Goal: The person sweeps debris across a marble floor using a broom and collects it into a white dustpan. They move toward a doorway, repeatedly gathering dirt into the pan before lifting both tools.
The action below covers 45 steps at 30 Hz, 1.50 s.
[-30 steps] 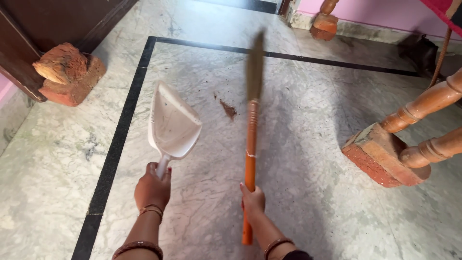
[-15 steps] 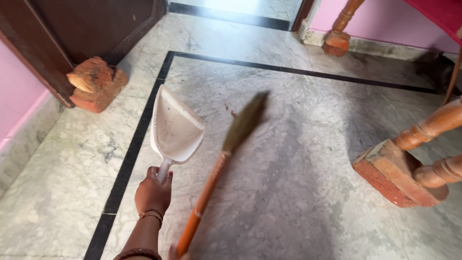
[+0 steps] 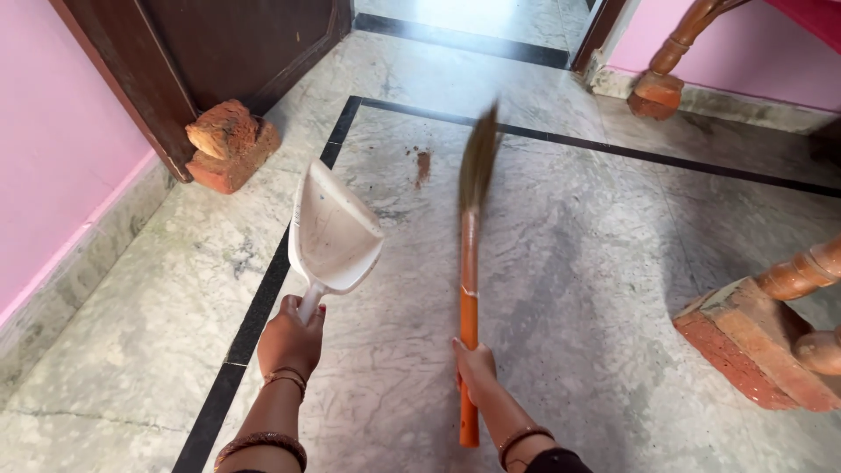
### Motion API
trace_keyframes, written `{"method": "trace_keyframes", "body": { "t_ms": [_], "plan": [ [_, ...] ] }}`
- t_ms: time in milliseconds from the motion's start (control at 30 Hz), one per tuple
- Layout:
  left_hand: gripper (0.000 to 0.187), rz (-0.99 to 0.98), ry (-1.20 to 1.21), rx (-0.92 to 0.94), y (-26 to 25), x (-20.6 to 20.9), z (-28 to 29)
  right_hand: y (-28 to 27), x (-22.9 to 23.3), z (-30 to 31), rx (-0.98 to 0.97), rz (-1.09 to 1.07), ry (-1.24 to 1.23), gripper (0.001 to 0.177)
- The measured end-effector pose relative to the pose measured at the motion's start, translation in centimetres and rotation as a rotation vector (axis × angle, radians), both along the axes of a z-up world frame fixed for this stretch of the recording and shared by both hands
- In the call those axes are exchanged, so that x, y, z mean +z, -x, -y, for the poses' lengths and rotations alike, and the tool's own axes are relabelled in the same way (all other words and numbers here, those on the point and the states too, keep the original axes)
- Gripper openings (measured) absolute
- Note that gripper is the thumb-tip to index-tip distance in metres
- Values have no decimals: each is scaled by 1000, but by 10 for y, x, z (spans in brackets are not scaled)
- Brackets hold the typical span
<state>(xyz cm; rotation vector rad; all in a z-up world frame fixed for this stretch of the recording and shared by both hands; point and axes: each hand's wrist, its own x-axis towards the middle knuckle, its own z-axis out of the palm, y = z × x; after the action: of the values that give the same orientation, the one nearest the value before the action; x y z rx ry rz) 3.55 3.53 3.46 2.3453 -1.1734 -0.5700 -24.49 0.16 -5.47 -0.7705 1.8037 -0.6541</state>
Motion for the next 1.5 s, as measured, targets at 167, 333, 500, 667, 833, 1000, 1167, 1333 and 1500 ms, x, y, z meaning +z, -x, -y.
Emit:
{"method": "trace_keyframes", "body": {
  "t_ms": [167, 333, 500, 667, 833, 1000, 1167, 1333, 1500],
  "plan": [
    [38, -57, 21, 32, 9, 2, 2, 9, 3, -25, 28, -186, 10, 32],
    [38, -81, 2, -12, 17, 7, 3, 20, -12, -27, 31, -168, -78, 31],
    [41, -124, -29, -52, 20, 16, 3, 39, -21, -32, 263, -195, -39, 33],
    [40, -85, -4, -34, 18, 9, 4, 66, -27, -42, 708, -407, 56, 37],
    [39, -94, 22, -27, 20, 2, 9, 38, 17, -39, 1230, -597, 39, 39],
    [42, -62, 27, -50, 24, 10, 8, 17, 41, -23, 1099, -690, 74, 39],
    [39, -57, 8, -44, 20, 18, 4, 4, 19, -38, 900, -676, 85, 44],
    [42, -41, 92, 28, 19, -3, 11, -17, 21, -69, 988, -636, 127, 48],
    [40, -111, 94, 56, 28, 1, 10, -44, 10, -56, 1085, -411, 44, 46]
  ]
}}
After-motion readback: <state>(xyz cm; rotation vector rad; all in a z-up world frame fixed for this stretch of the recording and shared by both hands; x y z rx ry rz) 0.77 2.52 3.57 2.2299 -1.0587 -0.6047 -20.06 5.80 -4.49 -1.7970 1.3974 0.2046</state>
